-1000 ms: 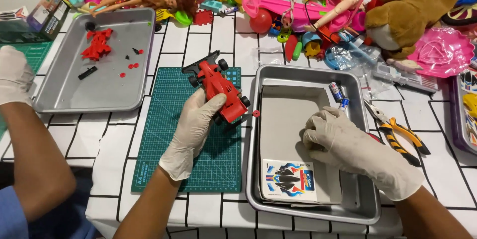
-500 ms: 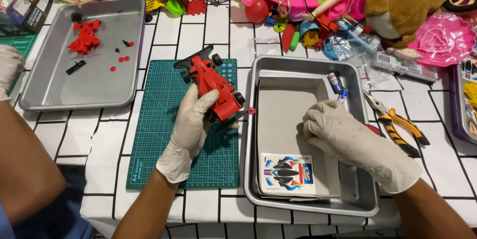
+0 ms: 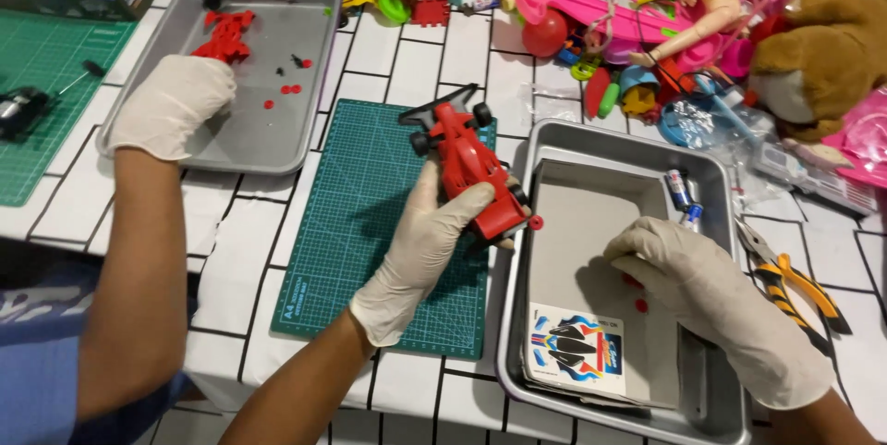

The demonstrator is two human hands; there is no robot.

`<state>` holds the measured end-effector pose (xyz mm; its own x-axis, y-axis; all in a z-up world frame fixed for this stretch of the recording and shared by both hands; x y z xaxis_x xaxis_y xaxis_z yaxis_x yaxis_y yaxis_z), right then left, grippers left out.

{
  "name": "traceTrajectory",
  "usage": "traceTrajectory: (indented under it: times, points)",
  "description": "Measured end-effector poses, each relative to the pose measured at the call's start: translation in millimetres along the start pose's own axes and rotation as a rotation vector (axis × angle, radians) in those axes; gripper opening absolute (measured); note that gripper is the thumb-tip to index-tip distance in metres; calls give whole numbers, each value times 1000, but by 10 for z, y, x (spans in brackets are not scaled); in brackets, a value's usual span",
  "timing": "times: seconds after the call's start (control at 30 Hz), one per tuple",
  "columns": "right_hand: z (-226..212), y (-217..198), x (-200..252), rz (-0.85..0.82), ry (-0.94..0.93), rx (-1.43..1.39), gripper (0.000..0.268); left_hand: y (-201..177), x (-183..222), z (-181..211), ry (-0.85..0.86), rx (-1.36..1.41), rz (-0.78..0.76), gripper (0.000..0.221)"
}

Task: Assembling a red toy car by attaching small plastic components to the chassis on a cutting mat.

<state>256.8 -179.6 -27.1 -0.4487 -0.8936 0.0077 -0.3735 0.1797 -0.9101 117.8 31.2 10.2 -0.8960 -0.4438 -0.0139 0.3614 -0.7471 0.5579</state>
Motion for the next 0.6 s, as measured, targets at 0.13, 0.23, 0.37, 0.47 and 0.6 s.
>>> traceTrajectory:
  times: [0.13, 0.23, 0.37, 0.47, 0.6]
  points:
    - [207, 96, -9, -83, 275, 128, 16, -81, 32, 24, 16, -31, 92, 43]
    - [161, 11, -46, 50, 183, 36, 21, -16, 41, 38, -11, -57, 28, 52]
    - [-166, -162, -154, 104, 12, 124, 22, -40, 31, 43, -18, -130, 51, 51]
    - [-602, -497, -190, 214, -170, 67, 22, 36, 47, 27, -21, -80, 14, 53]
    - [-1070, -780, -287, 223, -226, -39, 25, 68, 58, 81, 7, -113, 11, 55]
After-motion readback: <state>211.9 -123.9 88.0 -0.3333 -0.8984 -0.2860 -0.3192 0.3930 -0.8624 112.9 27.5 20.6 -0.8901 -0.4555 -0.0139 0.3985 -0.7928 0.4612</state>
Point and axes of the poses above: each hand's wrist, its own x-axis away from the middle knuckle, its own y-axis out of the palm, z = x × y, the point moved 10 cm from there along -x, towards the middle knuckle, and after that the axes turned 1 degree about -x, right-handed, at the moved point
